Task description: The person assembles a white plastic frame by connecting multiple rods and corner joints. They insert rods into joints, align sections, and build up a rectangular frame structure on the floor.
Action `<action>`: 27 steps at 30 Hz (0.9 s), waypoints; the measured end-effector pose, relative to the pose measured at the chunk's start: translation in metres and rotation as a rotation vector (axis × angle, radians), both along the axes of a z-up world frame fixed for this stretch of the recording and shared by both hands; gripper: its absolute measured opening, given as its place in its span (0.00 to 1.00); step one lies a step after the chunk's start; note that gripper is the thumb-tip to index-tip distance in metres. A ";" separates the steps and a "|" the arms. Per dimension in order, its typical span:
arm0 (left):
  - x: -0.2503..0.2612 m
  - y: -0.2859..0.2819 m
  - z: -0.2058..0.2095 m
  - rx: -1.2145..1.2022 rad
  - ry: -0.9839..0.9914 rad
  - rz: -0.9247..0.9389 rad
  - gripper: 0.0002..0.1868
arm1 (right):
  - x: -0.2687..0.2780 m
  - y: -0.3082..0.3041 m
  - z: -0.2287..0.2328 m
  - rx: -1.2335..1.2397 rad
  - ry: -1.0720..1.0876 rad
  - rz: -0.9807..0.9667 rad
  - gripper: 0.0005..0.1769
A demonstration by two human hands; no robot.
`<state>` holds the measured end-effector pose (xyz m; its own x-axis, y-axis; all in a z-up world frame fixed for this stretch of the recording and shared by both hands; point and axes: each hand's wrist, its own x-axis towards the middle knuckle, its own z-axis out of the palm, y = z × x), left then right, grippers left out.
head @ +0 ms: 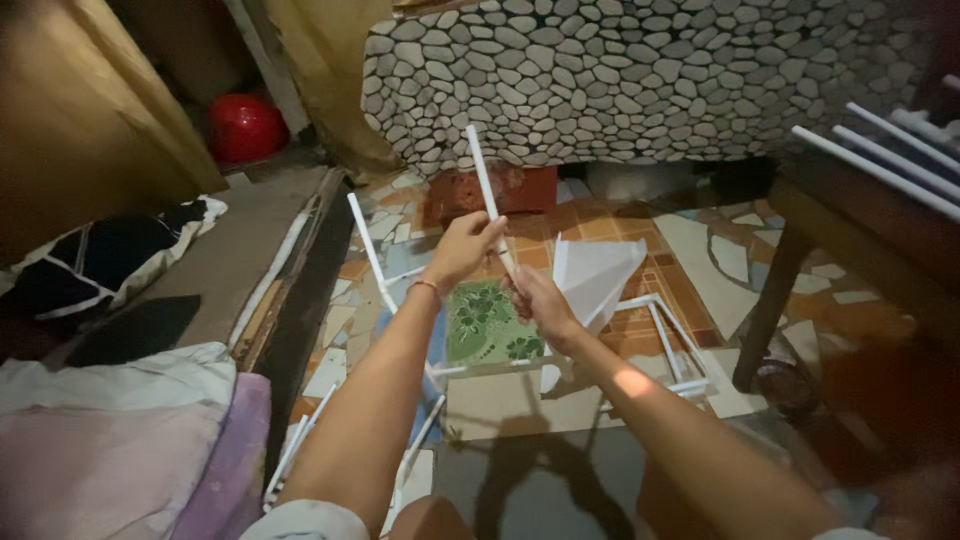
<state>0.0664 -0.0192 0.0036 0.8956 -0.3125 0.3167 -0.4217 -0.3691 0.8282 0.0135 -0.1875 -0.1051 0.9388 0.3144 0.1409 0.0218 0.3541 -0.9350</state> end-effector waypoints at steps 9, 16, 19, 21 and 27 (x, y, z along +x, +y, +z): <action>0.013 -0.001 -0.018 -0.153 0.093 -0.040 0.15 | 0.007 0.007 -0.006 -0.308 -0.191 -0.307 0.23; -0.006 -0.026 -0.016 -0.030 -0.128 0.237 0.15 | -0.002 0.007 0.011 -0.328 -0.322 -0.445 0.24; -0.018 -0.028 -0.006 0.047 -0.220 0.296 0.15 | -0.009 0.009 0.021 -0.241 -0.234 -0.381 0.27; -0.021 -0.032 0.002 0.073 -0.228 0.262 0.16 | -0.015 0.005 0.029 -0.206 -0.047 -0.334 0.27; -0.024 -0.029 0.015 0.049 -0.233 0.200 0.18 | -0.020 -0.007 0.044 0.066 0.184 -0.160 0.24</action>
<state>0.0422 -0.0486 0.0183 0.8458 -0.1574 0.5098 -0.5133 -0.5009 0.6969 -0.0066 -0.1947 -0.0613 0.9876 0.1552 -0.0216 -0.0858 0.4201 -0.9034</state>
